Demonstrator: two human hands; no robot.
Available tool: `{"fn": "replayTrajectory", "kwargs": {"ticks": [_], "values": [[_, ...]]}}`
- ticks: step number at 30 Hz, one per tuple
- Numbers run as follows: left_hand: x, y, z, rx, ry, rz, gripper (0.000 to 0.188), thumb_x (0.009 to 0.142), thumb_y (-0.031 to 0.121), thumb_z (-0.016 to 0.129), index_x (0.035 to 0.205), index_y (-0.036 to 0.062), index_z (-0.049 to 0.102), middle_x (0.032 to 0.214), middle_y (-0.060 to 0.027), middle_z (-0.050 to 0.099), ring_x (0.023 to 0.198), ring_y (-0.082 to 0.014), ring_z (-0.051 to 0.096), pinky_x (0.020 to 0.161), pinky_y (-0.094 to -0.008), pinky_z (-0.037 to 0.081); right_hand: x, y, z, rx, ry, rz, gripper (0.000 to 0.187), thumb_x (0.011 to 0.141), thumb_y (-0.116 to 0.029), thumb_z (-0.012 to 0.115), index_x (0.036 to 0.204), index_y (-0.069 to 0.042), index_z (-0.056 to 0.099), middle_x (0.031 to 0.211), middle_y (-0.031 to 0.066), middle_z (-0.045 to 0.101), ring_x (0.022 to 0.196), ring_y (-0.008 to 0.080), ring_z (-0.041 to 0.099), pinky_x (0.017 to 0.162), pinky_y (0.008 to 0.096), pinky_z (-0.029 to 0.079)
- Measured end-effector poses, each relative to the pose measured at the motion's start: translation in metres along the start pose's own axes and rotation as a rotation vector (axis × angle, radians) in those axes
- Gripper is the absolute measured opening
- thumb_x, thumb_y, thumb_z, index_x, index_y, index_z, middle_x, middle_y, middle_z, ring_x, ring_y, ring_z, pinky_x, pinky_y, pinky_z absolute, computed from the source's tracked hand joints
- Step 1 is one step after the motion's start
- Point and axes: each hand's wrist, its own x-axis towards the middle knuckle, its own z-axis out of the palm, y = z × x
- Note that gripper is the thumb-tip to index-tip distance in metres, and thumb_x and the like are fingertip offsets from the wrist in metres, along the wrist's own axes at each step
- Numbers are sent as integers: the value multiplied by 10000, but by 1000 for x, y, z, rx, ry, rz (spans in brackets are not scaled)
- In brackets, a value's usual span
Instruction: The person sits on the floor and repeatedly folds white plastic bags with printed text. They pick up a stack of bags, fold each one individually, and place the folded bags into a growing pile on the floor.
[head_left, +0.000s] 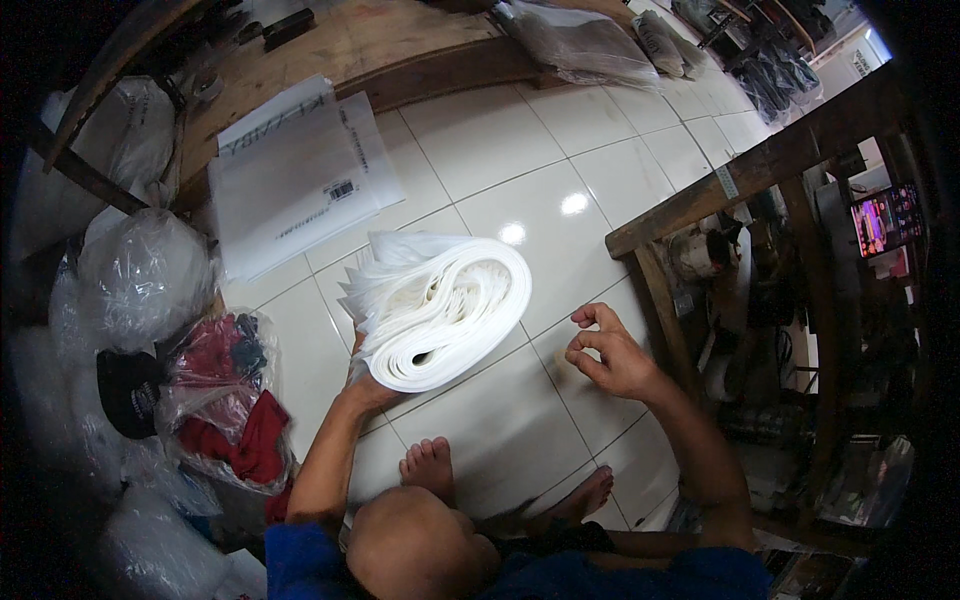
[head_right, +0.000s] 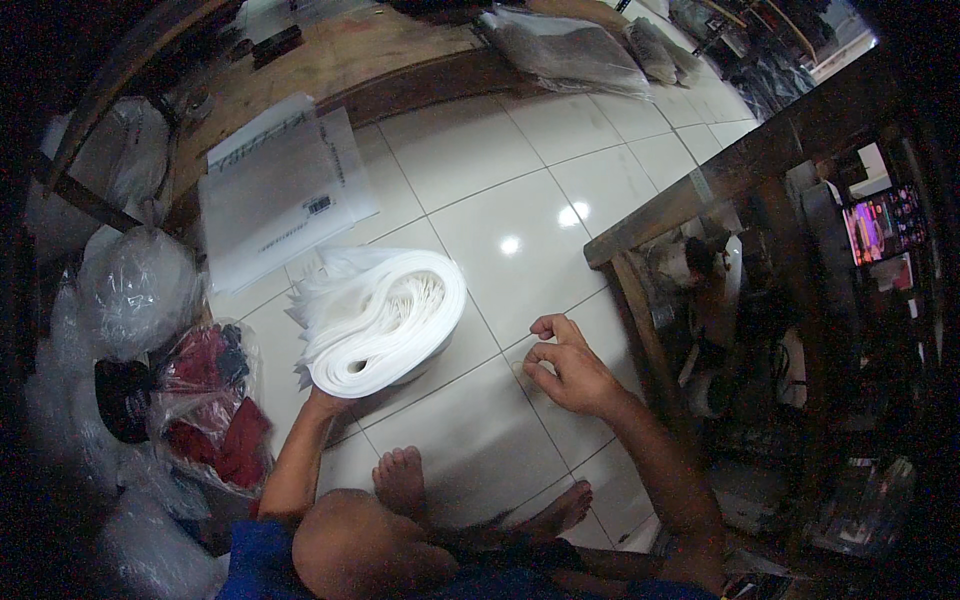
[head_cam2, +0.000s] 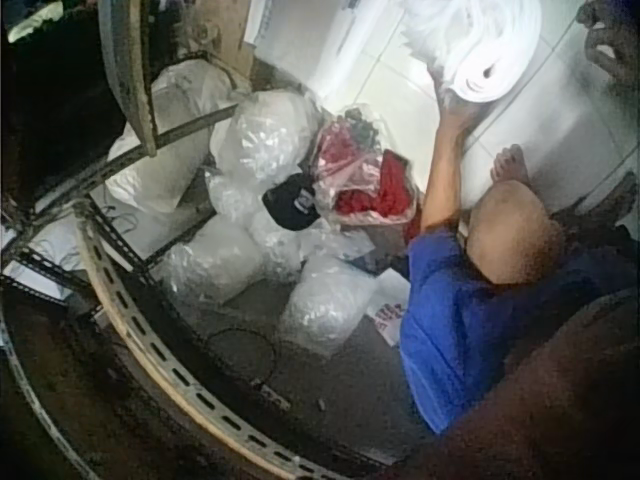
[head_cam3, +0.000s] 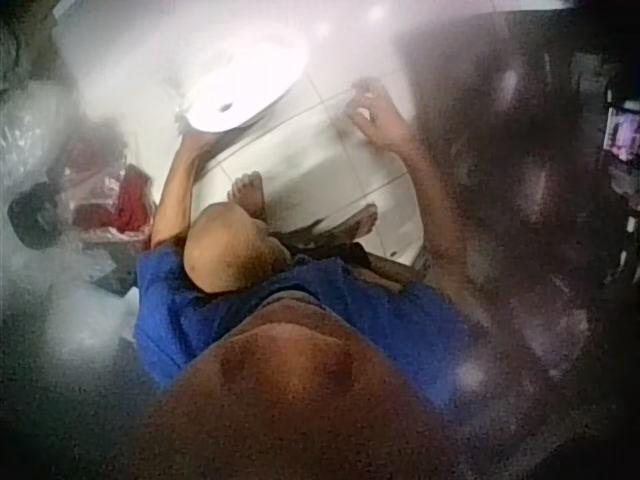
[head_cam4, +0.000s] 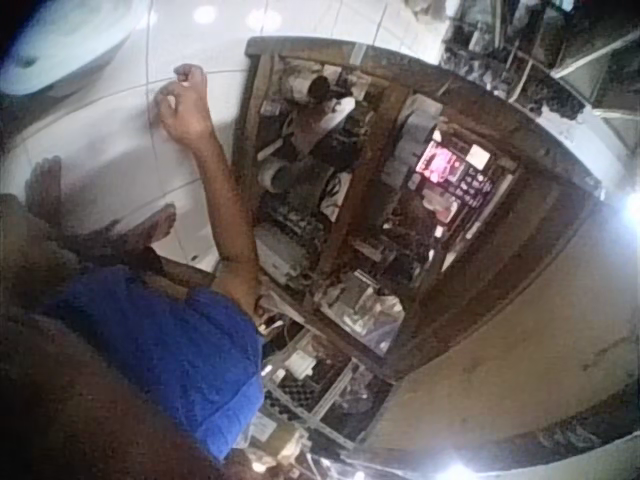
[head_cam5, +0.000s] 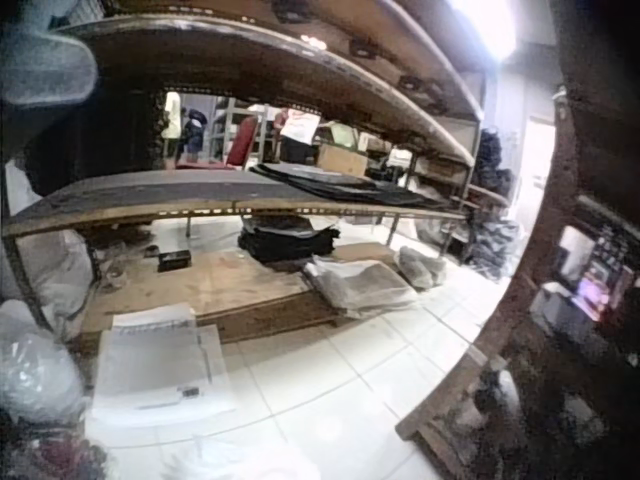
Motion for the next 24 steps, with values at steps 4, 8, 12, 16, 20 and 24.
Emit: {"fn": "replayTrajectory", "kwargs": {"ticks": [4,8,12,16,20,24], "values": [[0,4,1,-42,-27,-8,465,930,223,588,1359,69,494,1356,-91,561,1211,-216,538,1076,-309,384,4,-14,-9,6,-156,163,96,841,-74,666,862,8,623,1135,146,495,919,266,578,795,379,507],[1,5,0,89,-44,5,470,944,281,562,1366,86,493,1361,-77,561,1242,-211,513,1102,-326,351,3,-18,-7,132,-152,178,102,827,-48,664,814,2,577,1073,138,516,814,219,597,699,344,516],[-1,-10,2,135,-49,41,502,956,355,522,1397,122,473,1410,-65,519,1315,-213,442,1151,-353,265,4,-9,-3,354,-230,158,229,861,-68,685,753,-42,485,906,71,570,724,103,569,610,252,495],[-1,3,-4,206,-106,-10,517,965,382,494,1418,135,455,1444,-64,484,1346,-223,406,1166,-356,233,1,-15,4,892,-278,387,207,914,-70,635,782,-54,477,754,39,581,714,106,577,626,250,471],[-1,7,-7,250,-143,-51,522,969,383,484,1423,129,449,1454,-76,471,1349,-232,403,1159,-347,250,-1,-11,8,1001,-275,392,202,930,-64,626,798,-52,473,799,78,631,741,107,602,629,256,482],[-3,0,-6,190,-134,-59,513,962,367,504,1411,121,464,1445,-81,480,1343,-234,410,1152,-346,266,4,-23,5,1096,-205,363,178,923,-11,590,792,-55,478,896,133,658,821,167,667,591,241,505]]}}
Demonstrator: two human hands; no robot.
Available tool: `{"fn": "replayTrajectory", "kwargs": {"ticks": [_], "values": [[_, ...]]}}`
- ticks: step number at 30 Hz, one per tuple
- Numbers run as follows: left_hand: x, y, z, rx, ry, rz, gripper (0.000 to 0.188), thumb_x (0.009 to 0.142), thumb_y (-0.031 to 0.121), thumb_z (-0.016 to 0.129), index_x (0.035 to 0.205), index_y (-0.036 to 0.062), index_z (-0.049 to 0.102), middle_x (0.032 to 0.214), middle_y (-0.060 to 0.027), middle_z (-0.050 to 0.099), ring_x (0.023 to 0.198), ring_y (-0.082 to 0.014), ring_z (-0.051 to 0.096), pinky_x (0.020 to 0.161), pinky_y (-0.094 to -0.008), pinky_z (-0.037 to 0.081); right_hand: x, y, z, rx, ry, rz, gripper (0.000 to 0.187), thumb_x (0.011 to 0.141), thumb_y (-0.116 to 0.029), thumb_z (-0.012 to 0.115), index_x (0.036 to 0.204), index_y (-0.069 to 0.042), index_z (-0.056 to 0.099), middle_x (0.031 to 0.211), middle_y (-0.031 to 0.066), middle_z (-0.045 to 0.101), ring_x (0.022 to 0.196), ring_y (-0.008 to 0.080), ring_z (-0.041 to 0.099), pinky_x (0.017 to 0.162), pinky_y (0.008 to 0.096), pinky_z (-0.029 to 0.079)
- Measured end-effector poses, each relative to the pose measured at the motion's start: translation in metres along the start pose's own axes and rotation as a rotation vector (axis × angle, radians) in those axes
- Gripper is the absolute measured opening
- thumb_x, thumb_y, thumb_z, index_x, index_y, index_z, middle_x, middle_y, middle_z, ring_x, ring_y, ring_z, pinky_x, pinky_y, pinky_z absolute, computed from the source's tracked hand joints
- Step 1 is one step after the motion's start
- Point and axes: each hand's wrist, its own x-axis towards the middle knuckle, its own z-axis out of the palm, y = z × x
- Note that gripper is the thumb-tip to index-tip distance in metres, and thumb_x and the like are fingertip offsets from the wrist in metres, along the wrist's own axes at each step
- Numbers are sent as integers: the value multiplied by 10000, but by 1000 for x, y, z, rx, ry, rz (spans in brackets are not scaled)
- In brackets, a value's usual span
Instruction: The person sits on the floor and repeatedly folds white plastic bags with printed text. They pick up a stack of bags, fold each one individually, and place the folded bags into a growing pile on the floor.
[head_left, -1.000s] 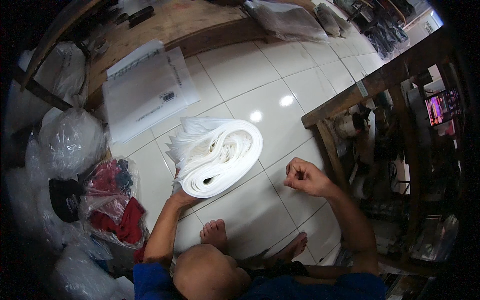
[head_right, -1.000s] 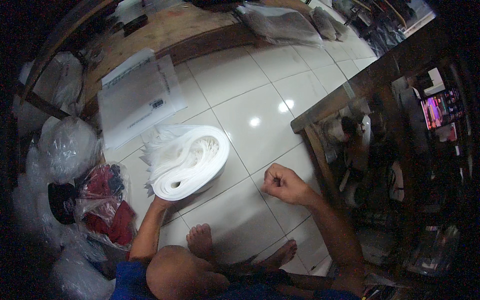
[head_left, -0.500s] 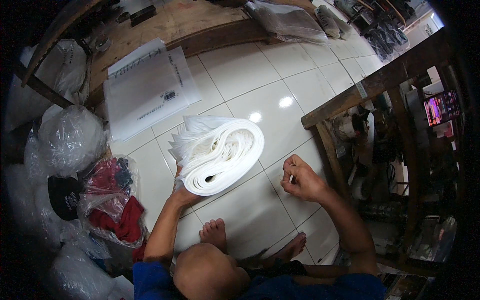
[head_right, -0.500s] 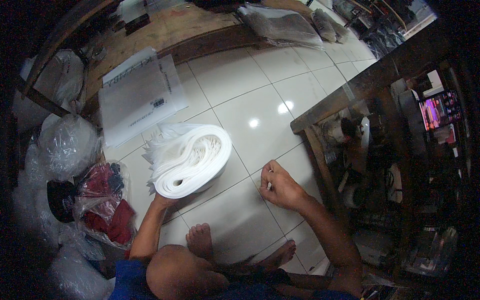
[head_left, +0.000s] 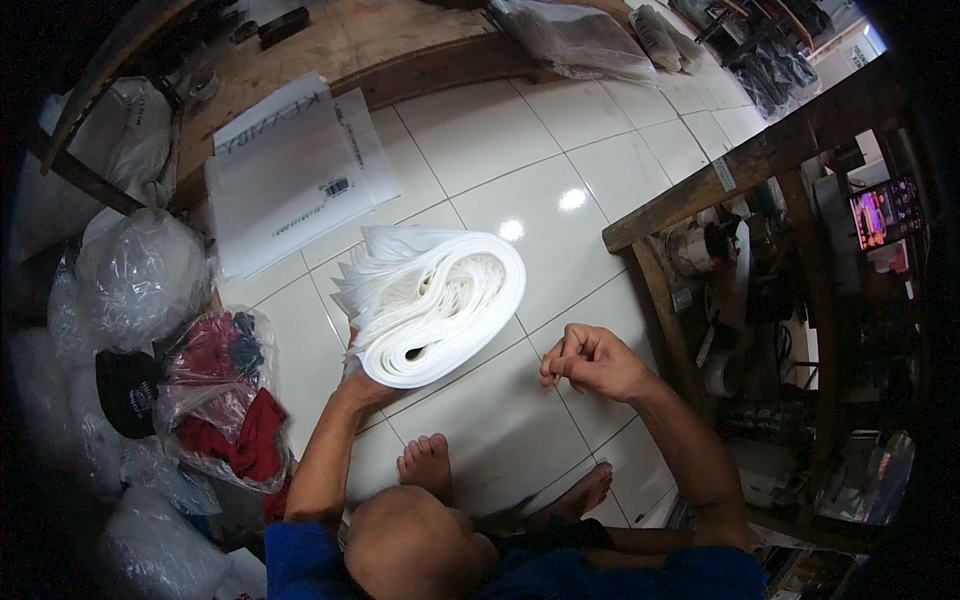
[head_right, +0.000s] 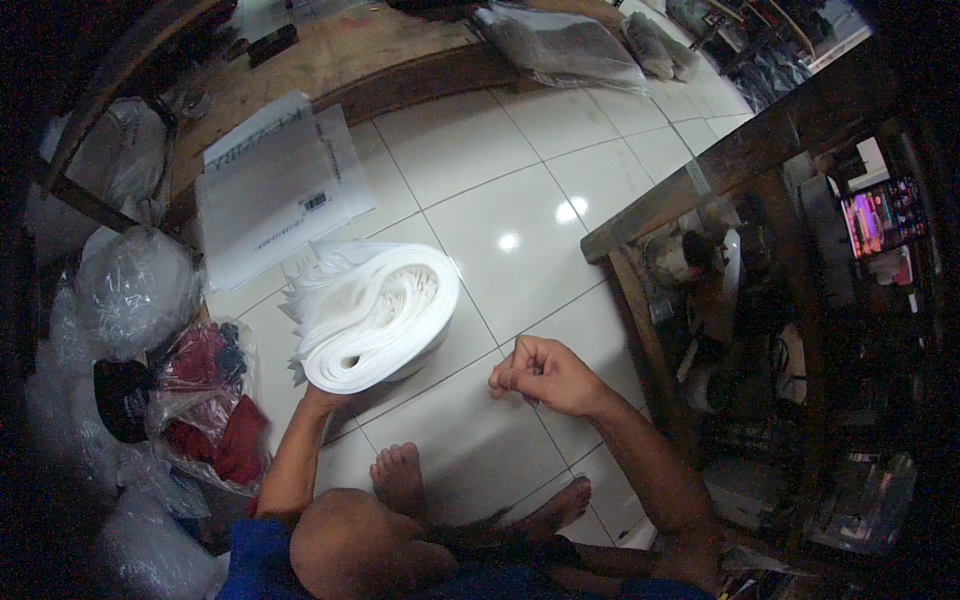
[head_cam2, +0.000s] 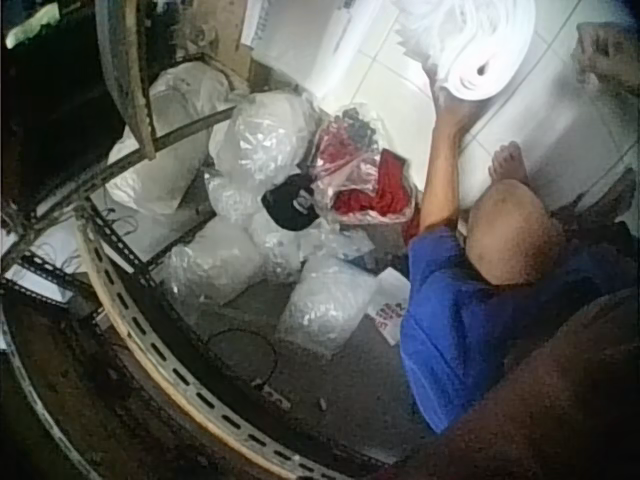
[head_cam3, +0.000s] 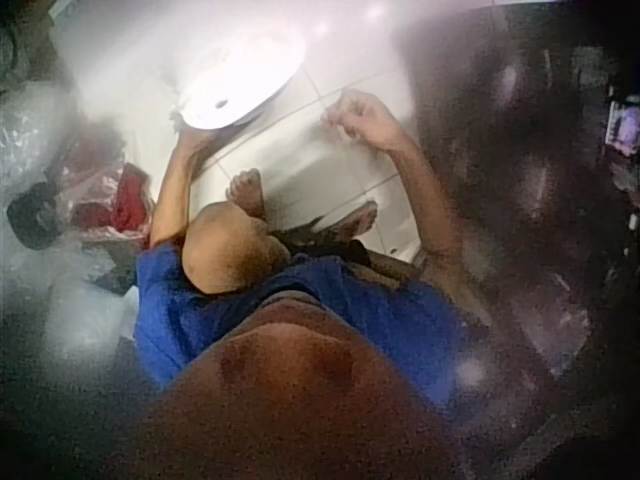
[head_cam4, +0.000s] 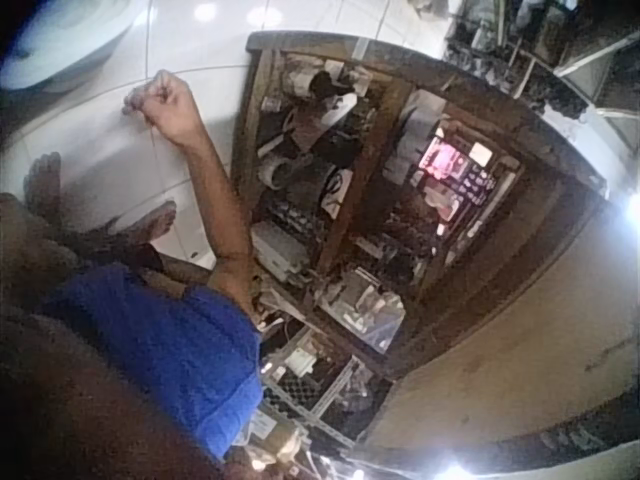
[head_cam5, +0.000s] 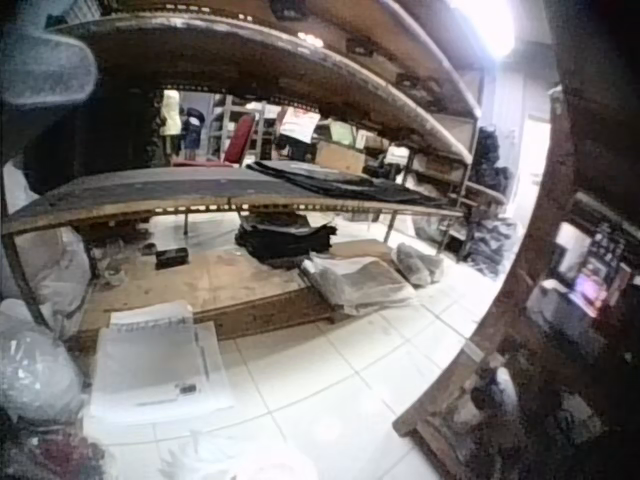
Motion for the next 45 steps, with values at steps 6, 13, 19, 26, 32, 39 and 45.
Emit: {"fn": "replayTrajectory", "kwargs": {"ticks": [6,13,19,26,32,39,45], "values": [[0,1,1,-98,31,40,500,944,326,551,1390,110,488,1430,-83,496,1330,-236,425,1142,-348,287,4,-12,4,82,42,-42,134,953,-57,573,846,-27,497,1262,230,571,883,167,682,581,240,519],[2,0,-1,-152,19,64,487,924,278,607,1366,97,517,1412,-86,515,1314,-238,443,1130,-351,310,1,-40,5,-219,123,-146,414,921,-102,626,1294,5,483,1397,237,450,899,193,687,595,239,527],[9,-25,4,7,52,201,543,860,216,710,1350,77,521,1387,-91,536,1278,-246,480,1107,-379,344,11,-89,11,-948,57,-363,851,758,-239,814,1444,-84,334,1435,240,329,1141,359,576,888,421,518],[35,-22,-2,-16,84,277,876,717,320,834,1403,62,354,1291,-142,586,1192,-291,551,1019,-440,422,59,-120,27,-1241,-318,-539,974,646,-291,862,1440,-100,332,1372,281,369,1251,452,435,1059,518,375],[50,-1,-5,40,151,397,1017,636,306,861,1430,69,272,1193,-177,614,1050,-401,624,904,-450,507,58,-137,56,-1504,-348,-549,989,625,-376,855,1419,-72,350,1237,304,436,1242,465,409,1109,645,228],[52,46,17,-38,280,413,983,621,226,841,1428,90,296,1166,-178,613,1029,-383,624,867,-451,525,49,-122,70,-1528,-130,-532,930,652,-414,831,1367,-25,381,1173,309,458,1173,460,453,1066,674,249],[64,69,32,-105,157,470,646,731,253,758,1316,109,525,1261,-174,560,1086,-392,575,906,-478,488,55,-127,93,-1678,-212,-285,869,712,-445,775,1337,21,391,1251,350,465,1183,473,494,1069,620,305]]}}
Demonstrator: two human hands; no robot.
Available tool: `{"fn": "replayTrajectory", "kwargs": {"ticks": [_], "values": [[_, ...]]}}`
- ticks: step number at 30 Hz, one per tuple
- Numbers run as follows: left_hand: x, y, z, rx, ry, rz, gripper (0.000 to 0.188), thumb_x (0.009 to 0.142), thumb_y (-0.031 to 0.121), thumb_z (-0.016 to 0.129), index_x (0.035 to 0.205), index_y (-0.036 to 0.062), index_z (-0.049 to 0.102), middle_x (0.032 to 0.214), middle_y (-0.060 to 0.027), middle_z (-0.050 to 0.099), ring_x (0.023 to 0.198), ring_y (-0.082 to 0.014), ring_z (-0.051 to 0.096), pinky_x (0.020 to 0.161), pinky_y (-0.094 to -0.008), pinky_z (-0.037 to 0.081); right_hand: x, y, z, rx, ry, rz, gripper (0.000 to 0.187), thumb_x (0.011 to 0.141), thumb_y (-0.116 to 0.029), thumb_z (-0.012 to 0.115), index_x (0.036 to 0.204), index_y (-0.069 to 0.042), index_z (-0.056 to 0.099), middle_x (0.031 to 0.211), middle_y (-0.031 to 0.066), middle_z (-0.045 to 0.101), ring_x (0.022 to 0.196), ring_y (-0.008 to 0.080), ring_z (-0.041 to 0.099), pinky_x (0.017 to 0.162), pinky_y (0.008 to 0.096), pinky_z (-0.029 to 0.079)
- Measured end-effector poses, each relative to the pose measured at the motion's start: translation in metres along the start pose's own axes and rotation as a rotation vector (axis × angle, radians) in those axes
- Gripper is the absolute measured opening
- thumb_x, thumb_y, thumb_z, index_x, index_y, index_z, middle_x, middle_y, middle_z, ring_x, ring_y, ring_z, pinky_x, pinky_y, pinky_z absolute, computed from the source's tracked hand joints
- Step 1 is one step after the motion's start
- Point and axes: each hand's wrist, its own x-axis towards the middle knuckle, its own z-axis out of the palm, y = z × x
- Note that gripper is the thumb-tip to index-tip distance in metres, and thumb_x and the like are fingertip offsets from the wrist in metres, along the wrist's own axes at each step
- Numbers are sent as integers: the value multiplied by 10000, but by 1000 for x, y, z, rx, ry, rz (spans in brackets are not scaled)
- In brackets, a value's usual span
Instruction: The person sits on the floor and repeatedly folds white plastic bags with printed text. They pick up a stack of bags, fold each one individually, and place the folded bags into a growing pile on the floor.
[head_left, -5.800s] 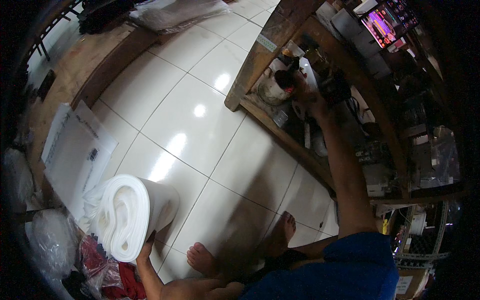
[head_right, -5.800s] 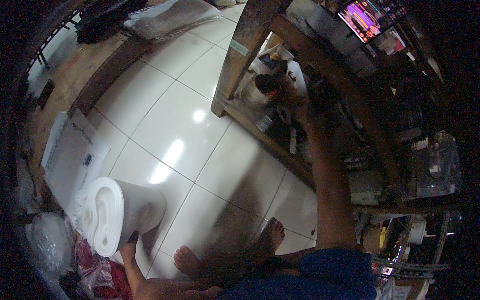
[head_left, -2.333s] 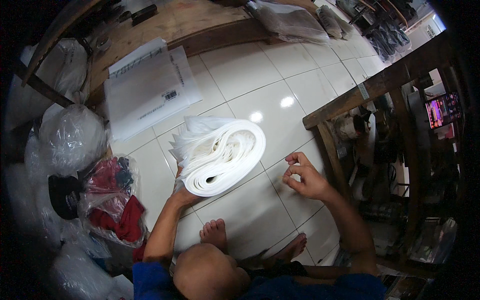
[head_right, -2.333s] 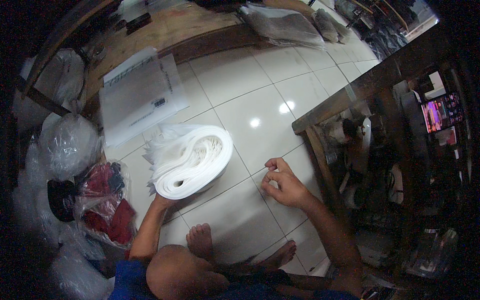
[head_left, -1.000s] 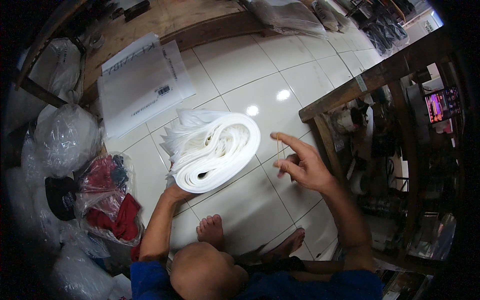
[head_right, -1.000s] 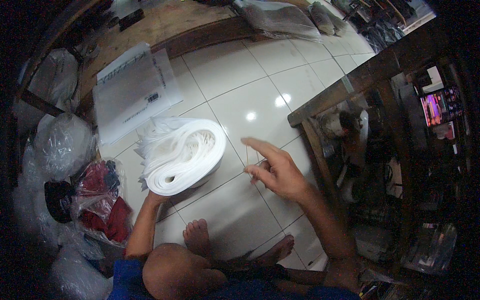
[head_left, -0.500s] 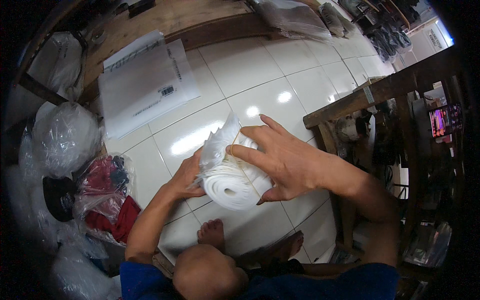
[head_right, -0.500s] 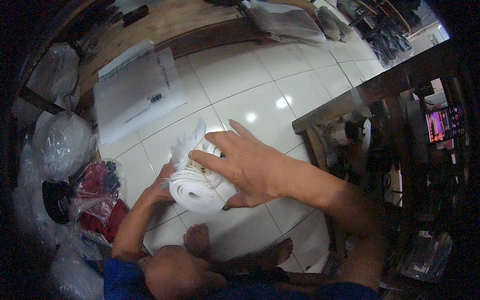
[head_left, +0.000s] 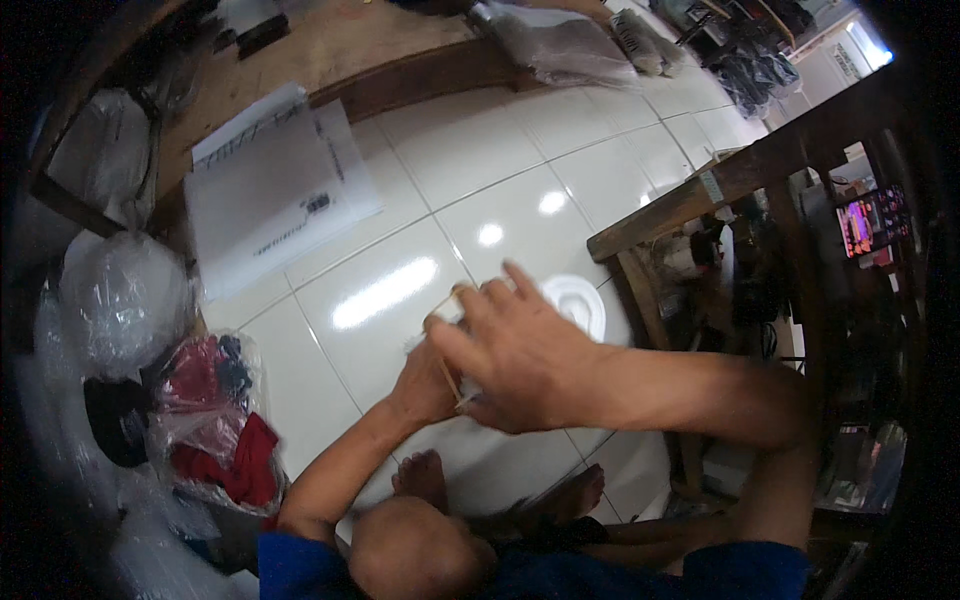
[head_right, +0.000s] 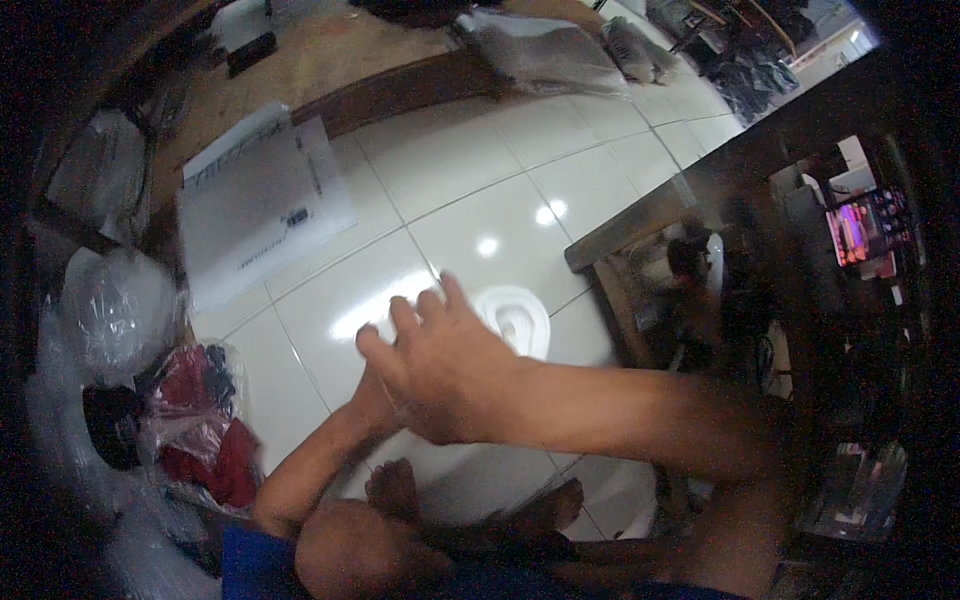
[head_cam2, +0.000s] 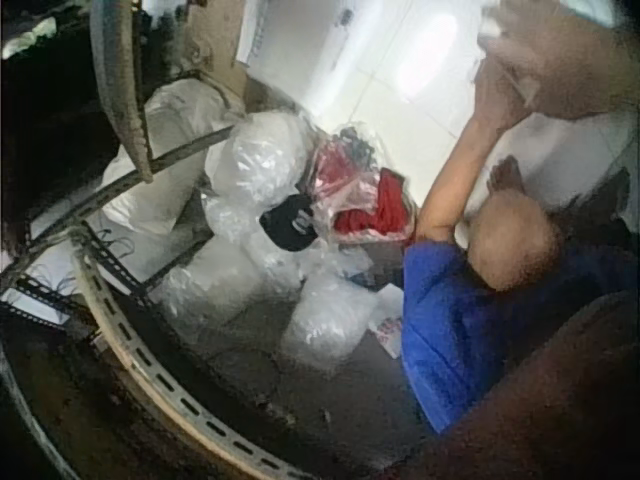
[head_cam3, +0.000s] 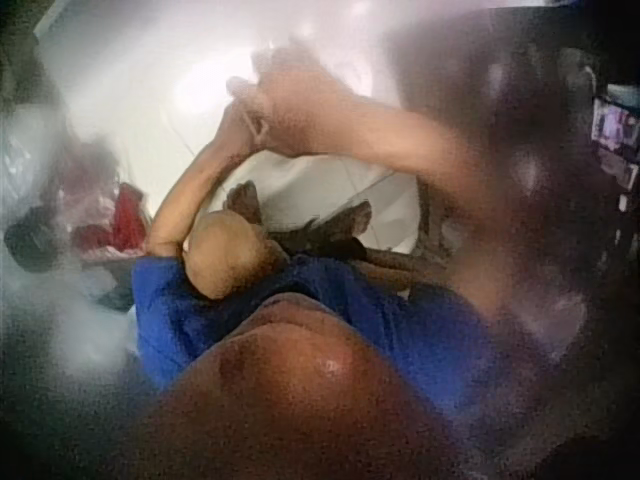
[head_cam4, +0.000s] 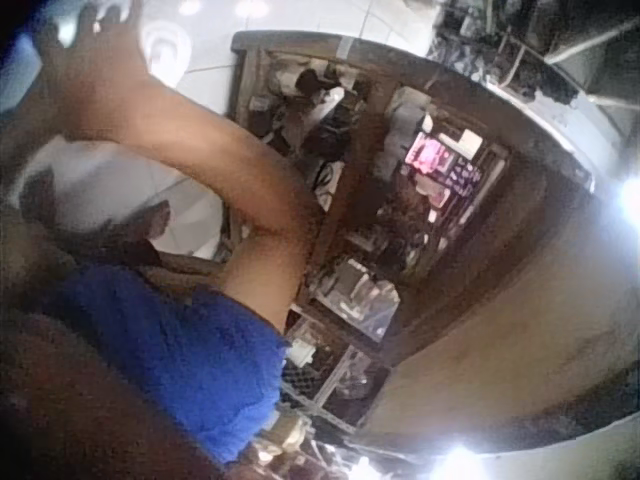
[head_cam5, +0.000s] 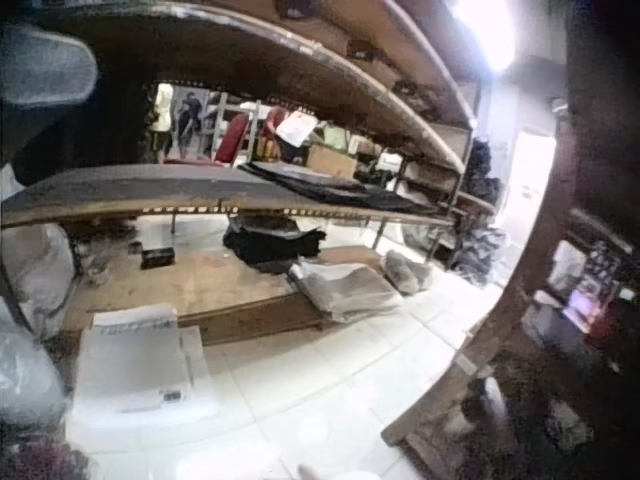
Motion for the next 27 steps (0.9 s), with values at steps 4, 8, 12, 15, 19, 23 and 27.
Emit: {"fn": "replayTrajectory", "kwargs": {"ticks": [4,8,12,15,19,23,27], "values": [[3,15,10,257,-142,108,660,733,302,732,1332,124,518,1315,-172,526,1200,-374,505,999,-487,423,27,1,-1,59,-367,62,682,775,-439,697,1198,67,525,1192,317,560,1149,425,551,1053,501,370],[-6,-5,15,265,-202,219,754,698,278,750,1361,70,459,1314,-173,527,1242,-363,489,1071,-484,384,67,40,10,207,-844,68,582,814,-427,633,1080,91,612,1119,281,626,1129,379,579,1014,420,417],[-9,-29,20,103,16,404,920,608,120,827,1388,44,345,1285,-215,514,1185,-417,519,1066,-504,390,41,150,82,487,-526,-113,430,937,-343,472,1140,-9,650,1176,208,650,1042,336,630,872,429,489],[-27,-66,34,37,32,253,927,624,144,831,1398,23,334,1298,-224,502,1198,-429,504,1068,-502,384,-13,174,113,874,-342,175,373,888,-303,600,1139,-30,645,1139,173,667,1060,317,632,925,419,487],[-18,-63,30,175,91,177,826,696,166,798,1387,0,378,1368,-229,467,1249,-420,458,1079,-477,362,-104,106,172,202,426,-70,461,770,-126,695,1202,-5,586,1097,193,625,995,359,624,876,439,524],[-14,-65,26,275,114,149,714,768,229,752,1347,-28,423,1311,-222,513,1175,-391,505,1042,-457,384,-86,-13,152,346,345,23,580,726,-174,752,1217,57,548,934,188,602,884,331,616,763,404,535],[-8,-50,34,-287,188,-191,668,813,299,721,1324,-25,440,1141,-204,609,1035,-336,582,986,-435,414,-1,-72,165,275,523,42,442,818,-240,659,1126,65,570,1014,171,590,941,287,590,743,358,542]]}}
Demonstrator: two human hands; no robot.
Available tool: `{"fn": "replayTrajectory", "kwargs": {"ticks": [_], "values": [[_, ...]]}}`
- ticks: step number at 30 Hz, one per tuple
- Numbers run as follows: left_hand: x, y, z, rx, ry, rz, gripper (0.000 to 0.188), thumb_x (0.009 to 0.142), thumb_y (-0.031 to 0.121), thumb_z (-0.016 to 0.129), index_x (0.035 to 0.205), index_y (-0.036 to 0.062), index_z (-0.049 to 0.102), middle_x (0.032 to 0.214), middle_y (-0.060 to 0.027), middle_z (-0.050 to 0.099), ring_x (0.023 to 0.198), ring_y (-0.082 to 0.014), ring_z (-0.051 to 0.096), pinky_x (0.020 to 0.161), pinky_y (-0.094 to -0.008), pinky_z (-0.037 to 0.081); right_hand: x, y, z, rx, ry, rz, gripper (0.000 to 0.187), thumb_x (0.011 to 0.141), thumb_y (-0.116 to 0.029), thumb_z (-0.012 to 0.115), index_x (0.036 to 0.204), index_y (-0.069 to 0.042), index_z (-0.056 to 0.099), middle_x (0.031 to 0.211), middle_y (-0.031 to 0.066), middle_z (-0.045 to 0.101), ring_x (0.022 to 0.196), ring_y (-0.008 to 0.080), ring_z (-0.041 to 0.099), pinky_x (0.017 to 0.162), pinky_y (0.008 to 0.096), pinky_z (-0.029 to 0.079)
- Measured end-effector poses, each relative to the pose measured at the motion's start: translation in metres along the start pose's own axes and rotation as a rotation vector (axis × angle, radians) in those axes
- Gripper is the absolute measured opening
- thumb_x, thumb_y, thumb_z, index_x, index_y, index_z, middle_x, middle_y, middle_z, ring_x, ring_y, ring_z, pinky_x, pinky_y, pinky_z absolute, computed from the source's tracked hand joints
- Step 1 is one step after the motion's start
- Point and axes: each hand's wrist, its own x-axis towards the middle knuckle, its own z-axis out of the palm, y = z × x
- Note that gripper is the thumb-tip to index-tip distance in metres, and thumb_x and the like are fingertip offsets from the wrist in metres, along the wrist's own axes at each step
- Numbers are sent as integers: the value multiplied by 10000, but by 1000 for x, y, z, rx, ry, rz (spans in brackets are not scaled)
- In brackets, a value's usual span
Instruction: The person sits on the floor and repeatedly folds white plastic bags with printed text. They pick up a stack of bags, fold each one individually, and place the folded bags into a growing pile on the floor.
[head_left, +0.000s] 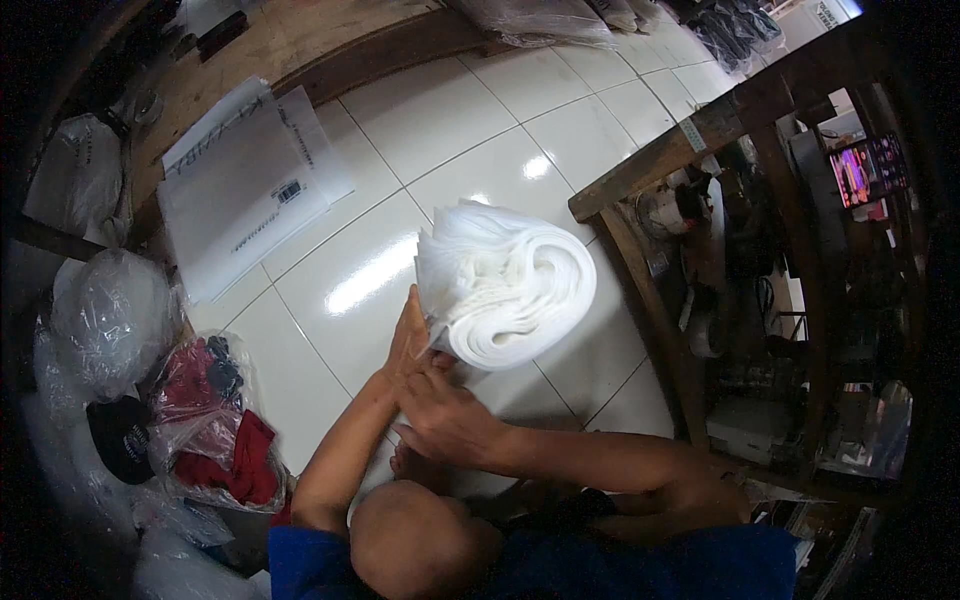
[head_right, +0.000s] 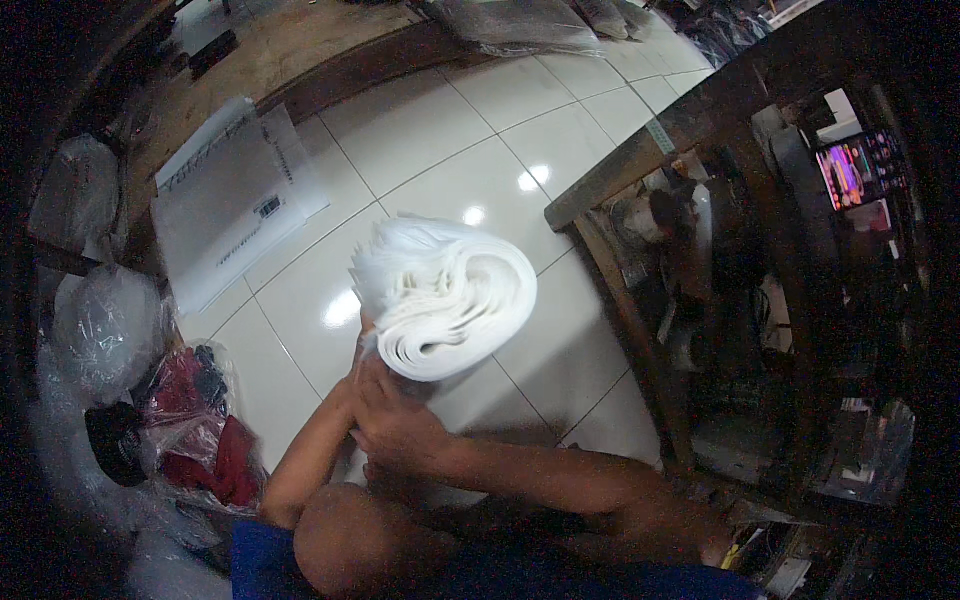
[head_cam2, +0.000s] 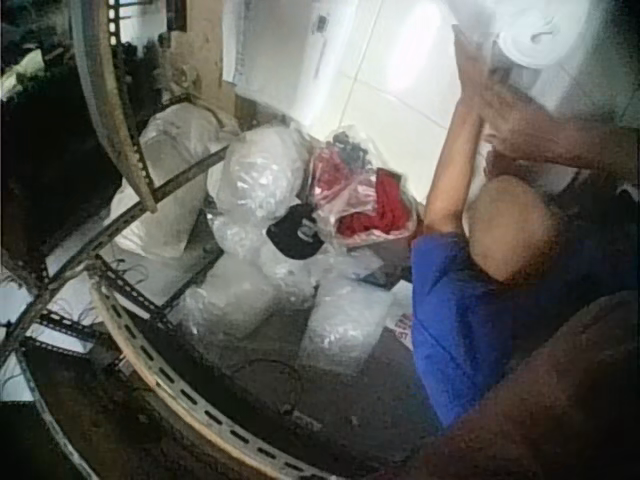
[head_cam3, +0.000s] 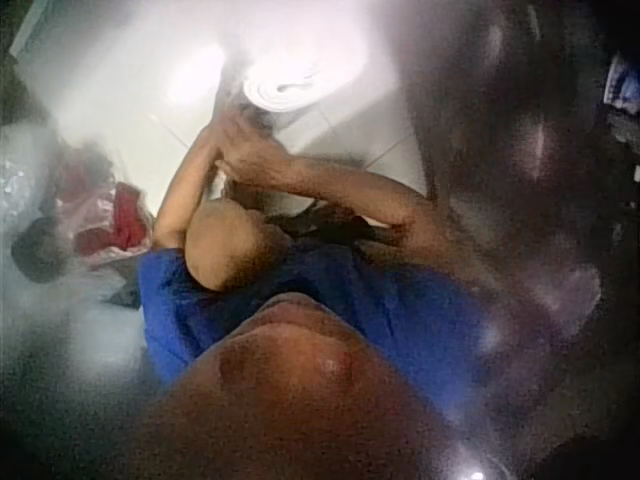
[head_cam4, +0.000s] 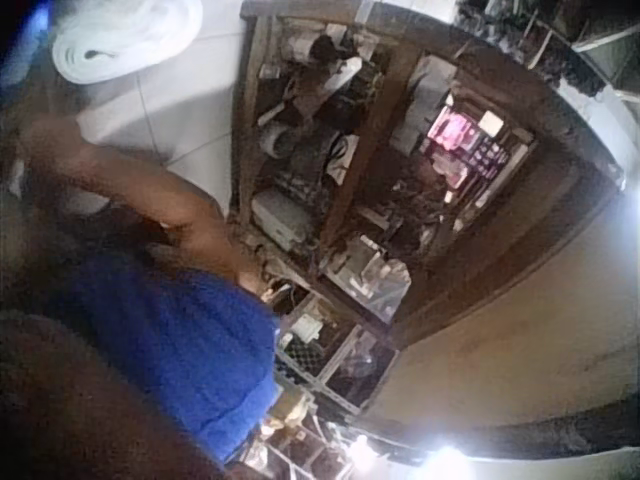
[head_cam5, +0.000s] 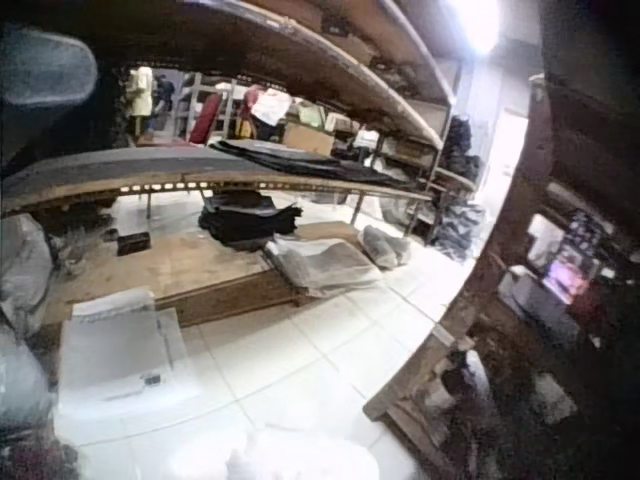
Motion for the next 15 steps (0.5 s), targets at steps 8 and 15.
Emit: {"fn": "replayTrajectory", "kwargs": {"ticks": [8,15], "values": [[7,-44,-12,353,-187,284,919,704,245,855,1414,32,312,1266,-126,570,1217,-243,532,1080,-354,372,-90,94,-7,103,-6,2,550,736,-89,706,1235,55,525,1120,201,600,1034,370,593,902,453,492],[20,-10,-24,323,-292,263,998,689,200,874,1462,73,256,1362,-134,503,1265,-283,491,1083,-371,372,-108,166,-19,434,145,442,487,826,-149,735,1242,24,550,1216,214,588,1194,311,540,998,406,441]]}}
